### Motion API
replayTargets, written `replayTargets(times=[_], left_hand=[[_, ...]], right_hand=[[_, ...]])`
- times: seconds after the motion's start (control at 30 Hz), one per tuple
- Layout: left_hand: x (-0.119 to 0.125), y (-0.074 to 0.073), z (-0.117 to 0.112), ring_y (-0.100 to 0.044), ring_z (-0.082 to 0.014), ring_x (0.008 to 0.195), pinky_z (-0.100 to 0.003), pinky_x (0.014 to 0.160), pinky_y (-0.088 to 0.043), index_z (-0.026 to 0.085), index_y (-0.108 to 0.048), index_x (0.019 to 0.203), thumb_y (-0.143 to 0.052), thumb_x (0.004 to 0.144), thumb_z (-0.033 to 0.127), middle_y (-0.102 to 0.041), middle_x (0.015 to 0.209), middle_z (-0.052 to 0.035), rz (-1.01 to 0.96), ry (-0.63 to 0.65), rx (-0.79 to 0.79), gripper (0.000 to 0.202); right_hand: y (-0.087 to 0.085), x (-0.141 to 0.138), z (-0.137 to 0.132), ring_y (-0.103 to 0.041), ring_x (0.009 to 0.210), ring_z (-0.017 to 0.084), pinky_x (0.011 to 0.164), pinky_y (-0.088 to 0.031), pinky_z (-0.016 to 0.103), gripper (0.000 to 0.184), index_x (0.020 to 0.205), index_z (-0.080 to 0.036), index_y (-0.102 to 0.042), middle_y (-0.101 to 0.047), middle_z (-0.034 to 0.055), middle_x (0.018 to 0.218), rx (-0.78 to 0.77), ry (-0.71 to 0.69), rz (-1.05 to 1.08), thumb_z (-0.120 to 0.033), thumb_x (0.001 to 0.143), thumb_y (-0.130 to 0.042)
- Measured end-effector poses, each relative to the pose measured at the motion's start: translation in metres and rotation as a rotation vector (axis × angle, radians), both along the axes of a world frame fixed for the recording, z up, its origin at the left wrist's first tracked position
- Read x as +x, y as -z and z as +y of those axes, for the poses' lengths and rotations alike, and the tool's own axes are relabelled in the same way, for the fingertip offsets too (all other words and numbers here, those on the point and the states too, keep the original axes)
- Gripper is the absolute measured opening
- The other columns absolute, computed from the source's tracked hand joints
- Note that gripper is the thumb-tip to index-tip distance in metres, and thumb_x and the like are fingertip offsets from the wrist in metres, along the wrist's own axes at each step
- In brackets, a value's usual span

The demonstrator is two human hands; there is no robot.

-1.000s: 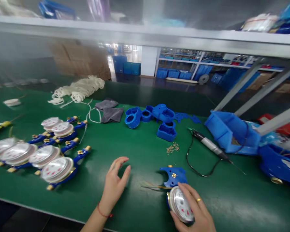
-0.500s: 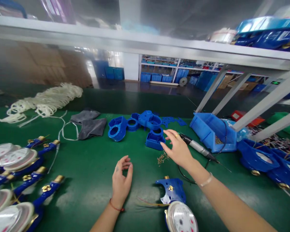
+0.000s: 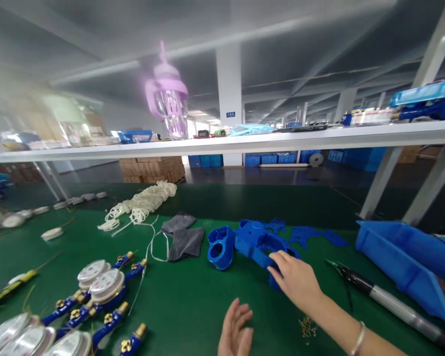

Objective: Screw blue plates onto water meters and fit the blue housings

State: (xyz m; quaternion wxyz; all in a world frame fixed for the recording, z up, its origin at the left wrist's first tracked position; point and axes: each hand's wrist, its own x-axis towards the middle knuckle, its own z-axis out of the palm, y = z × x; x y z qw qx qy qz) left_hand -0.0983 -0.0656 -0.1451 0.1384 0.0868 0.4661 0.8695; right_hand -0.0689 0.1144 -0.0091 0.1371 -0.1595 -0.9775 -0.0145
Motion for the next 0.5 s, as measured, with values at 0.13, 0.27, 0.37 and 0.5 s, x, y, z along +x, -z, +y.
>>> replayTargets(times=[0.13,0.27,0.37,0.5], left_hand=[[-0.001,-0.002,-0.014,-0.051,-0.0324,0.121,-0.042,0.096,-0.044,0.025,-0.067,0.11,-0.075,0.067,0.052,-0.061,0.124,-0.0115,-0.338,0.213,0.419,0.051],[-0.005,-0.008,-0.031,-0.055,-0.0312,0.115,-0.043,0.108,-0.032,0.017,-0.073,0.092,-0.066,0.072,0.057,-0.069,0.105,-0.0124,-0.42,0.462,0.548,0.045],[-0.016,-0.021,-0.034,-0.059,-0.0284,0.108,-0.042,0.106,-0.034,0.017,-0.073,0.084,-0.065,0.073,0.056,-0.07,0.094,-0.0103,-0.453,0.475,0.536,0.041],[-0.029,-0.027,-0.023,-0.063,-0.0242,0.096,-0.041,0.099,-0.042,0.016,-0.07,0.084,-0.07,0.07,0.054,-0.069,0.089,-0.0086,-0.51,0.447,0.512,0.041]], right_hand=[[0.012,0.034,-0.066,-0.064,0.074,0.016,0.066,-0.048,0.026,0.012,0.086,-0.024,-0.06,-0.066,-0.0022,0.085,-0.037,-0.315,0.106,-0.017,0.077,-0.062],[0.017,0.054,-0.106,-0.064,0.063,0.013,0.054,-0.047,0.022,0.021,0.098,-0.021,-0.058,-0.07,0.0,0.087,0.04,-0.553,0.311,-0.02,0.077,-0.059],[0.008,0.071,-0.111,-0.068,0.087,0.018,0.064,-0.053,0.022,0.045,0.124,-0.013,-0.049,-0.065,0.0115,0.115,0.17,-0.508,0.322,-0.027,0.082,-0.049],[0.016,0.11,-0.095,-0.069,0.078,0.021,0.067,-0.055,0.03,0.04,0.113,-0.017,-0.057,-0.072,0.0056,0.093,0.336,-0.494,0.167,-0.012,0.074,-0.047]])
